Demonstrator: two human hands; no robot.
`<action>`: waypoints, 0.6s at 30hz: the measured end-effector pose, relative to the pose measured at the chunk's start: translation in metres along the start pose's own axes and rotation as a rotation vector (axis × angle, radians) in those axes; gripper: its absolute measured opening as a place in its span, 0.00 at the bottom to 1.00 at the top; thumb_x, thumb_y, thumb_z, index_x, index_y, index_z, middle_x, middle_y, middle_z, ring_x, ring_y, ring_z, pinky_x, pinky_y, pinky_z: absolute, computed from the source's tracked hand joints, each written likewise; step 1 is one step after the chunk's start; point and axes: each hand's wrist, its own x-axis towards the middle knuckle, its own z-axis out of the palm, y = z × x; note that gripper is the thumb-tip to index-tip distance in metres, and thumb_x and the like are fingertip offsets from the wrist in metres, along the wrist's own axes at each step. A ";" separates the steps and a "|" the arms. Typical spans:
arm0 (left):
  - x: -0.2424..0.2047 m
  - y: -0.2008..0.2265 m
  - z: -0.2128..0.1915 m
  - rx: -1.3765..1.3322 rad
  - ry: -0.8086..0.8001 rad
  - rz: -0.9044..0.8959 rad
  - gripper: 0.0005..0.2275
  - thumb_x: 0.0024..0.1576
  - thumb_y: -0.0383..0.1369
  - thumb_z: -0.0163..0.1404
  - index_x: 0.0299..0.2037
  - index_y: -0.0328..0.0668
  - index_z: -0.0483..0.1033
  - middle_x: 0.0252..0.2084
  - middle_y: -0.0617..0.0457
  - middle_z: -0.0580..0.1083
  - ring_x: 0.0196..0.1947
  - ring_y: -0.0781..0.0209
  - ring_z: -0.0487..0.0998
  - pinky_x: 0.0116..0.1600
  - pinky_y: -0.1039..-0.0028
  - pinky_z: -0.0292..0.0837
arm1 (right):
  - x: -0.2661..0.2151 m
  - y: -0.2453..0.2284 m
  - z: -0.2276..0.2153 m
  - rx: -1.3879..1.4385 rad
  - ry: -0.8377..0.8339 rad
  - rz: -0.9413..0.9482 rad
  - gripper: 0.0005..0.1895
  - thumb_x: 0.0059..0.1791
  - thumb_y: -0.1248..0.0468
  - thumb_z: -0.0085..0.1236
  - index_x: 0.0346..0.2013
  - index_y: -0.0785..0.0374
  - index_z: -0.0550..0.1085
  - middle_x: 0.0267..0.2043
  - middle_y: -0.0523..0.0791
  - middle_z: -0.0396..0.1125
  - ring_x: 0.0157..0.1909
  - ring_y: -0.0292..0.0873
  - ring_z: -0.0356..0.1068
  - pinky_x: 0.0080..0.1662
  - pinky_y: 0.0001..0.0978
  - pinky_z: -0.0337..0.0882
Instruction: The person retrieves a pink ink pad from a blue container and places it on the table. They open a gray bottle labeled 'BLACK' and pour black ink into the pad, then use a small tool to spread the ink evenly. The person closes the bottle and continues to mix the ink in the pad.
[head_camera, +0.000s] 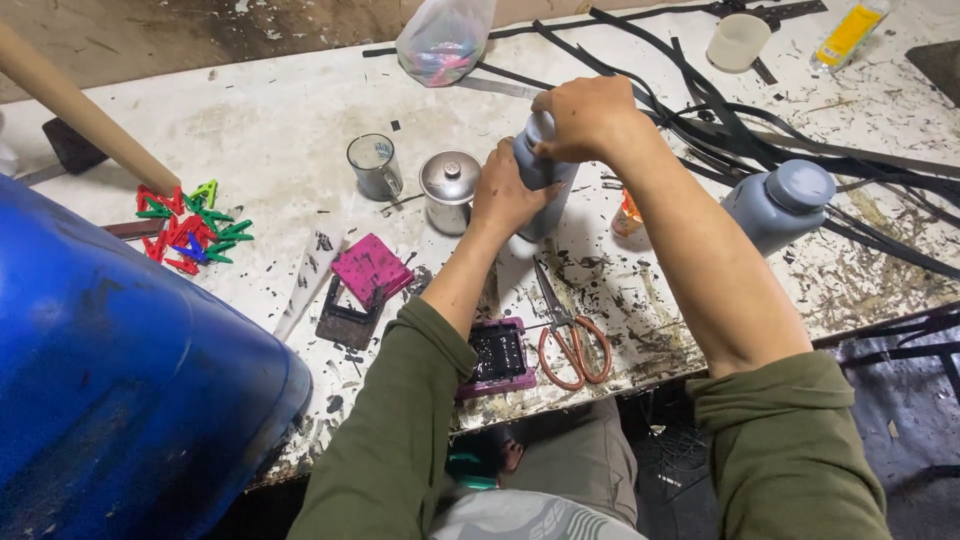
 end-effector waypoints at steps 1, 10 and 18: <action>-0.001 0.002 -0.002 0.001 -0.004 0.000 0.37 0.43 0.53 0.65 0.54 0.35 0.65 0.50 0.39 0.73 0.49 0.41 0.75 0.45 0.55 0.73 | 0.005 -0.001 0.003 0.003 -0.002 0.002 0.26 0.49 0.40 0.55 0.60 0.41 0.71 0.53 0.43 0.73 0.55 0.53 0.72 0.48 0.50 0.69; -0.006 0.010 -0.021 0.004 -0.093 -0.059 0.36 0.42 0.57 0.64 0.52 0.39 0.66 0.49 0.45 0.74 0.45 0.48 0.75 0.41 0.60 0.70 | 0.020 -0.005 0.013 -0.127 0.022 0.046 0.33 0.52 0.32 0.46 0.47 0.55 0.78 0.48 0.47 0.75 0.49 0.54 0.76 0.43 0.44 0.71; -0.004 0.008 -0.018 -0.004 -0.085 -0.054 0.40 0.41 0.57 0.63 0.58 0.40 0.64 0.55 0.44 0.73 0.53 0.46 0.74 0.48 0.57 0.73 | 0.031 -0.006 0.040 -0.083 0.173 0.151 0.30 0.53 0.32 0.46 0.35 0.54 0.78 0.35 0.41 0.75 0.37 0.48 0.76 0.34 0.37 0.67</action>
